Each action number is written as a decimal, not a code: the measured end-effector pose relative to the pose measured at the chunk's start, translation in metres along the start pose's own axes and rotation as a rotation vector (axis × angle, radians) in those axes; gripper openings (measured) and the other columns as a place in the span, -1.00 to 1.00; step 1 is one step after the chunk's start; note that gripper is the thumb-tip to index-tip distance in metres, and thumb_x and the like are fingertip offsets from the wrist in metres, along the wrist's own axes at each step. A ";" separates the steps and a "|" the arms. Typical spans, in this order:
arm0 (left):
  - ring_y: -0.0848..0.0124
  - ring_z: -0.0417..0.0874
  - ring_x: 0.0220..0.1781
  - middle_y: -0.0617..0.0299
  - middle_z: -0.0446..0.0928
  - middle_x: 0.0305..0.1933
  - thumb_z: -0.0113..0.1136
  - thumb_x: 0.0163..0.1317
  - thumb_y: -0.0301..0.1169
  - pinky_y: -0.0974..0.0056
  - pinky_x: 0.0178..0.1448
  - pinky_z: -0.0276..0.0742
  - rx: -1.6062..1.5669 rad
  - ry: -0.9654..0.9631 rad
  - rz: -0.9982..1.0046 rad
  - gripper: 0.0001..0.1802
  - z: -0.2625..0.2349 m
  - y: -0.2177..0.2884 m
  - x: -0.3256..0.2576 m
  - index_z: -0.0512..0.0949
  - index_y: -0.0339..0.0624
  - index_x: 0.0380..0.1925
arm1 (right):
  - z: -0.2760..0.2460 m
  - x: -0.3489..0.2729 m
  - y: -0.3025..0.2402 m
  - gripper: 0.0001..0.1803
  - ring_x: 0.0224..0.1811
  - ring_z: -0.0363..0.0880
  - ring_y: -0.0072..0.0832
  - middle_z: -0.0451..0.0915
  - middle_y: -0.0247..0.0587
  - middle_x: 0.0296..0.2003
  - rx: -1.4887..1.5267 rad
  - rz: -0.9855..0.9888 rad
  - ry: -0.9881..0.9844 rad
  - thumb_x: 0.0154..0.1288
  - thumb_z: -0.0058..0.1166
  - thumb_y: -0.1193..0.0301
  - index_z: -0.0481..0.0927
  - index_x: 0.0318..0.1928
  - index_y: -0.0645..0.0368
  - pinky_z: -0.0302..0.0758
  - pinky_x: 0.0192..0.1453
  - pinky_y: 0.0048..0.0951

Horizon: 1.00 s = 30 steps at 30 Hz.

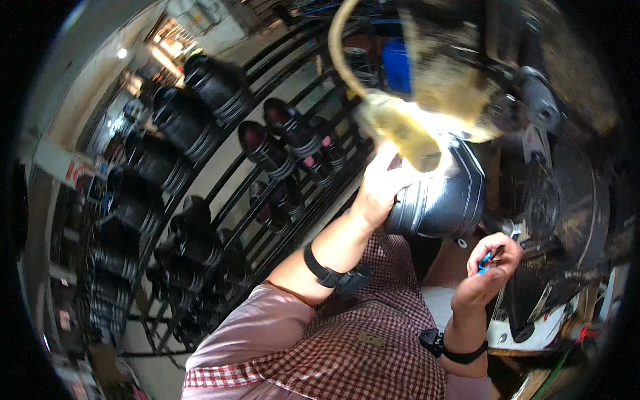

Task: Trimming and preparing a shoe component using an industrial machine and hand tools.

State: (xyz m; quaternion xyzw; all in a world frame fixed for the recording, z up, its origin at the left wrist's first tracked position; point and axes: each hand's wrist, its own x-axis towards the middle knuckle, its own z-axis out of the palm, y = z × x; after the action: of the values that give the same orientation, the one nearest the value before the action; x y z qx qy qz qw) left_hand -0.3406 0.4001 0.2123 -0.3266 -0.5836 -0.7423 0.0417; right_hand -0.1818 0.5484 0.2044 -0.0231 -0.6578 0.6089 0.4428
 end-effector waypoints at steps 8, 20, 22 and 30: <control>0.11 0.23 0.40 -0.20 0.11 0.39 0.10 -0.01 -0.47 0.19 0.41 0.12 0.216 0.400 0.010 -0.19 -0.048 0.024 -0.077 0.13 -0.35 0.33 | 0.024 0.004 -0.030 -0.91 -0.49 0.33 -0.74 0.41 -0.38 -0.34 -0.182 0.370 -0.416 0.29 -0.01 0.52 0.45 -0.23 0.28 0.27 -0.42 -0.72; 0.11 0.14 0.45 -0.10 0.05 0.44 0.08 0.02 -0.34 0.15 0.45 0.04 -0.339 0.346 -0.089 -0.09 -0.055 0.057 -0.096 -0.04 -0.27 0.40 | 0.071 0.010 -0.025 -0.91 -0.38 0.44 -0.69 0.46 -0.40 -0.44 -0.083 0.130 -0.241 0.15 0.10 0.68 0.54 -0.35 0.24 0.38 -0.33 -0.67; 0.15 0.18 0.42 -0.02 0.08 0.44 0.04 0.06 -0.25 0.12 0.47 0.03 -0.731 0.335 -0.168 -0.08 -0.061 0.048 -0.097 -0.11 -0.20 0.42 | 0.072 0.020 -0.041 -0.89 -0.28 0.56 -0.50 0.53 -0.25 -0.41 -0.197 -0.198 -0.365 0.08 0.14 0.64 0.55 -0.34 0.26 0.49 -0.22 -0.50; 0.22 0.15 0.44 0.09 0.02 0.47 0.18 -0.07 -0.31 0.20 0.48 0.02 -0.610 0.101 -0.675 0.07 -0.057 0.109 -0.118 -0.17 -0.05 0.44 | 0.080 0.020 -0.079 -0.87 -0.43 0.57 -0.44 0.56 -0.27 -0.48 -0.992 -0.499 -1.014 0.02 0.14 0.42 0.58 -0.35 0.08 0.45 -0.41 -0.50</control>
State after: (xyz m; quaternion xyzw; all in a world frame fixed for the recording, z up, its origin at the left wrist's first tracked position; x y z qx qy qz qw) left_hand -0.2245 0.2775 0.2346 -0.0787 -0.4094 -0.8673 -0.2721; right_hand -0.2024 0.4767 0.2908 0.2131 -0.9640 0.0586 0.1480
